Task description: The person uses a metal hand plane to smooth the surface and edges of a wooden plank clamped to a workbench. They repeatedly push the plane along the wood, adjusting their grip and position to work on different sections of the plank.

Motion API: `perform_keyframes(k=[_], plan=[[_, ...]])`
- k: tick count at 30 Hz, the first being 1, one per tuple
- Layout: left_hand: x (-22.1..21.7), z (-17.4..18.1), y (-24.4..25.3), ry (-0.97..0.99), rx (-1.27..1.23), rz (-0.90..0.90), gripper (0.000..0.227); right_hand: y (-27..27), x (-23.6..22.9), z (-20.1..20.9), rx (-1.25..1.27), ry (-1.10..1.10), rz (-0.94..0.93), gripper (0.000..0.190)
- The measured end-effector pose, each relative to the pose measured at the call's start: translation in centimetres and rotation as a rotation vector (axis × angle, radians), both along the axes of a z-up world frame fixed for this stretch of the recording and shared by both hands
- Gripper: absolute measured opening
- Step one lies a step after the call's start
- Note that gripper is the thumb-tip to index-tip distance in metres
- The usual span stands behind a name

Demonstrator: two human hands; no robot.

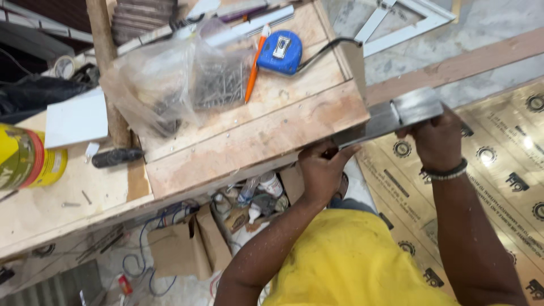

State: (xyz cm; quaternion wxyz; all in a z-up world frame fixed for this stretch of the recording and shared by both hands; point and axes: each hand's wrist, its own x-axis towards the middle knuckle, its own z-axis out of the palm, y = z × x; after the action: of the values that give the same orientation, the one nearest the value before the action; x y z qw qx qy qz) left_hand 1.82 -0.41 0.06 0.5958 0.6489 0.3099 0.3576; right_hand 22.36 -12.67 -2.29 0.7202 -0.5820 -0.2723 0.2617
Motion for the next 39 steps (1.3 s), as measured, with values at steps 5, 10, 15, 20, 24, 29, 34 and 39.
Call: perform_keyframes(k=[5,10,15,20,24,29,34,39], plan=[[-5.1,-2.0,1.8,0.198,-0.346,0.088,0.021,1.6,-4.7,-0.6,-0.161,0.014,0.028,0.027],[-20.9,-2.9,8.3,0.156,-0.149,0.424,0.016,9.8,-19.4,-2.7,-0.15,0.315,0.325,0.032],[-29.7,-2.3,11.1,-0.015,-0.165,0.499,0.011,14.9,-27.8,-1.5,-0.048,0.21,0.446,0.018],[-23.4,-2.7,8.5,0.161,-0.238,0.487,0.01,12.1,-21.9,-2.1,-0.169,0.142,0.264,0.024],[-11.8,-2.5,3.9,-0.088,-0.208,0.301,0.016,6.8,-12.2,-1.0,-0.206,0.034,0.052,0.024],[-3.6,-1.5,0.4,-0.164,-0.185,0.183,0.011,3.6,-5.2,1.3,-0.098,-0.044,0.003,0.02],[-3.7,-1.5,-0.1,-0.185,-0.365,0.194,0.013,2.9,-4.6,1.3,-0.134,-0.128,0.054,0.018],[-9.4,-3.4,2.2,-0.116,-0.229,0.258,0.018,4.8,-8.6,-0.7,-0.116,0.056,0.168,0.019]])
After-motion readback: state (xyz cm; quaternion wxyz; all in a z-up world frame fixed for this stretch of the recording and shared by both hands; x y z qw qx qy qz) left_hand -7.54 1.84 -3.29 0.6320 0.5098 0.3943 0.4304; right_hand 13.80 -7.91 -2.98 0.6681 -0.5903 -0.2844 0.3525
